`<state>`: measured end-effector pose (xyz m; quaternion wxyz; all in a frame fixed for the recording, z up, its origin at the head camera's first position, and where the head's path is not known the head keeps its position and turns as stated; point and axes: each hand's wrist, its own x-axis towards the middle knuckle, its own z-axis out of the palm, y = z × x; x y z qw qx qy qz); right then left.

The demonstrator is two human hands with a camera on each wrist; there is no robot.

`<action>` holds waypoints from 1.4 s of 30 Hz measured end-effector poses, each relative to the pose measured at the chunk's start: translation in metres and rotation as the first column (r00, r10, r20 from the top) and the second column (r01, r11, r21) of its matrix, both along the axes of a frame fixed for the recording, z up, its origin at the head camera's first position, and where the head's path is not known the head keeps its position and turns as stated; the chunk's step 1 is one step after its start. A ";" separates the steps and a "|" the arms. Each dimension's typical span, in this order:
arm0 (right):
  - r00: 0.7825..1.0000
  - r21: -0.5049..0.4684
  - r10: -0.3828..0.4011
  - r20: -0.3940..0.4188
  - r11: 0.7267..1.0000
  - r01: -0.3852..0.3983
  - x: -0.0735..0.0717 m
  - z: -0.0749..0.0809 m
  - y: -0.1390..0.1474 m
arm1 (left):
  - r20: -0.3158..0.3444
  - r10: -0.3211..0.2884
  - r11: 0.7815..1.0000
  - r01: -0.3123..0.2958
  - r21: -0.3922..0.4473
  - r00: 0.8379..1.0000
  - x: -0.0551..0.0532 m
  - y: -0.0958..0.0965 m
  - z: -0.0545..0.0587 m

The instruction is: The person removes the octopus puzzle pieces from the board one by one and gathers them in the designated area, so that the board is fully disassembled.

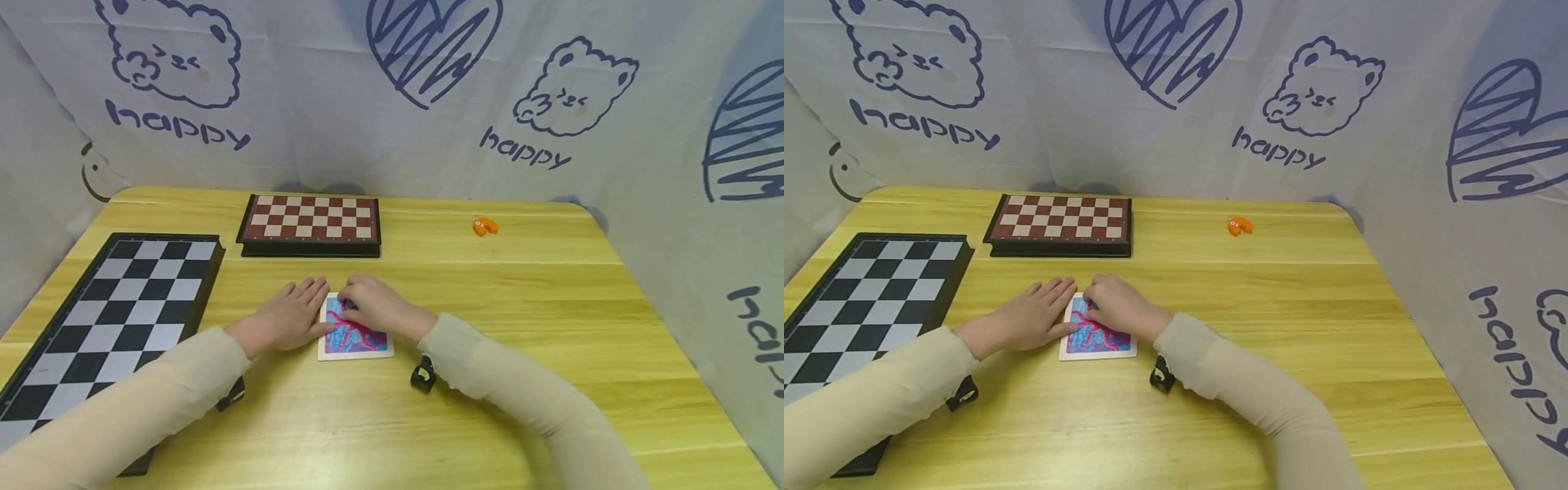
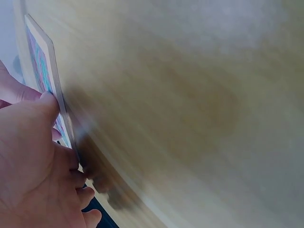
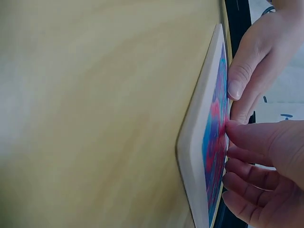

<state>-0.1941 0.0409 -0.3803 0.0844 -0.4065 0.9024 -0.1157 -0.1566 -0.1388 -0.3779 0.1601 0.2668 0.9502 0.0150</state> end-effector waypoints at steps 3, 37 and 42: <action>1.000 0.000 -0.016 0.008 1.000 0.016 0.000 0.000 -0.001 | -0.003 -0.001 1.000 0.001 -0.003 1.000 0.000 0.000 0.001; 0.855 -0.355 -0.224 0.468 0.838 0.414 -0.030 0.005 0.036 | 0.003 0.013 1.000 -0.013 -0.008 1.000 -0.001 0.002 0.001; 0.844 -0.342 -0.289 0.452 0.818 0.463 -0.039 0.008 0.065 | 0.000 0.012 1.000 -0.012 -0.010 1.000 0.000 0.002 0.000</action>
